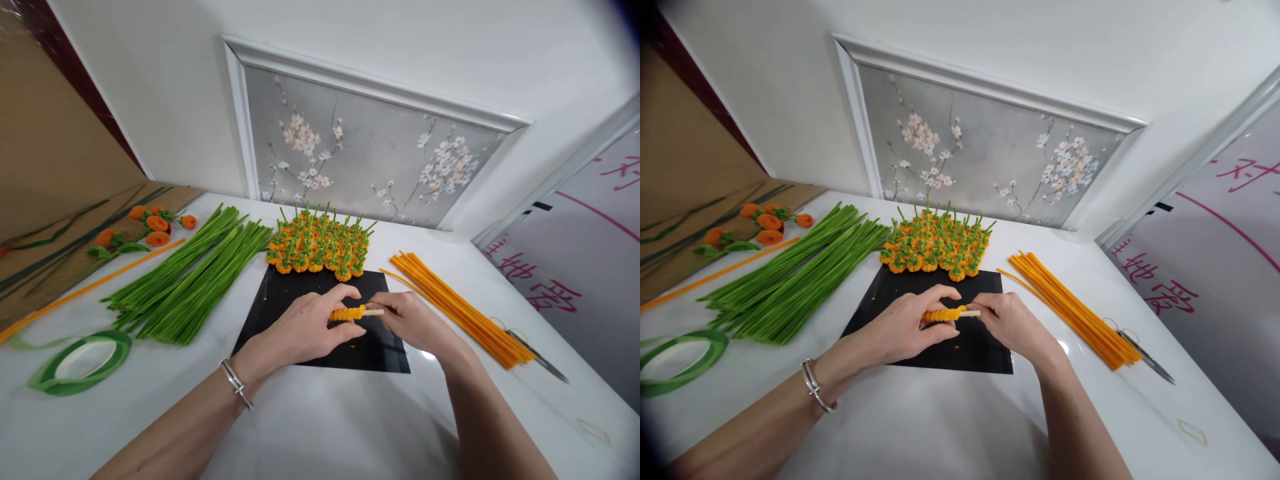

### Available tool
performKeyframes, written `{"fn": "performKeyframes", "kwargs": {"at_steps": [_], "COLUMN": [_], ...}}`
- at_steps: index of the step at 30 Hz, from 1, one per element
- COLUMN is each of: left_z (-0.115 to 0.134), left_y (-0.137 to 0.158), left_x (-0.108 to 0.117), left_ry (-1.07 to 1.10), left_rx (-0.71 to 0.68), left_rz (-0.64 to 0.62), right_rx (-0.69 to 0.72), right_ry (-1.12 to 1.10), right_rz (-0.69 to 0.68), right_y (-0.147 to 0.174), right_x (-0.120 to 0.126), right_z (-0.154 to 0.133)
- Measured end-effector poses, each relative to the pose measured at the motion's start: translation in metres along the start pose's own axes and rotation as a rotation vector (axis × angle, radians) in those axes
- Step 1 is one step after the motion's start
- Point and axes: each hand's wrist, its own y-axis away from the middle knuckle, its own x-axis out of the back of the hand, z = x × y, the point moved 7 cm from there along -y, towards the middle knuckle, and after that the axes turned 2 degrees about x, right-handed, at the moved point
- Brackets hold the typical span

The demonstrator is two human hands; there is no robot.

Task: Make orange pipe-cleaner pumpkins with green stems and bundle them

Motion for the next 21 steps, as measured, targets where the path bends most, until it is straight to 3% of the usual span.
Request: {"fn": "performKeyframes", "kwargs": {"at_steps": [14, 21], "left_z": [-0.006, -0.005], "left_y": [-0.002, -0.001], "left_x": [0.011, 0.01], "left_ry": [-0.078, -0.177], "left_rx": [0.016, 0.008], "left_rz": [0.141, 0.139], "right_rx": [0.103, 0.142], "right_ry": [0.006, 0.092], "right_rz": [-0.204, -0.158], "right_y": [0.01, 0.018], "right_x": [-0.017, -0.004], "right_z": [-0.023, -0.041]}}
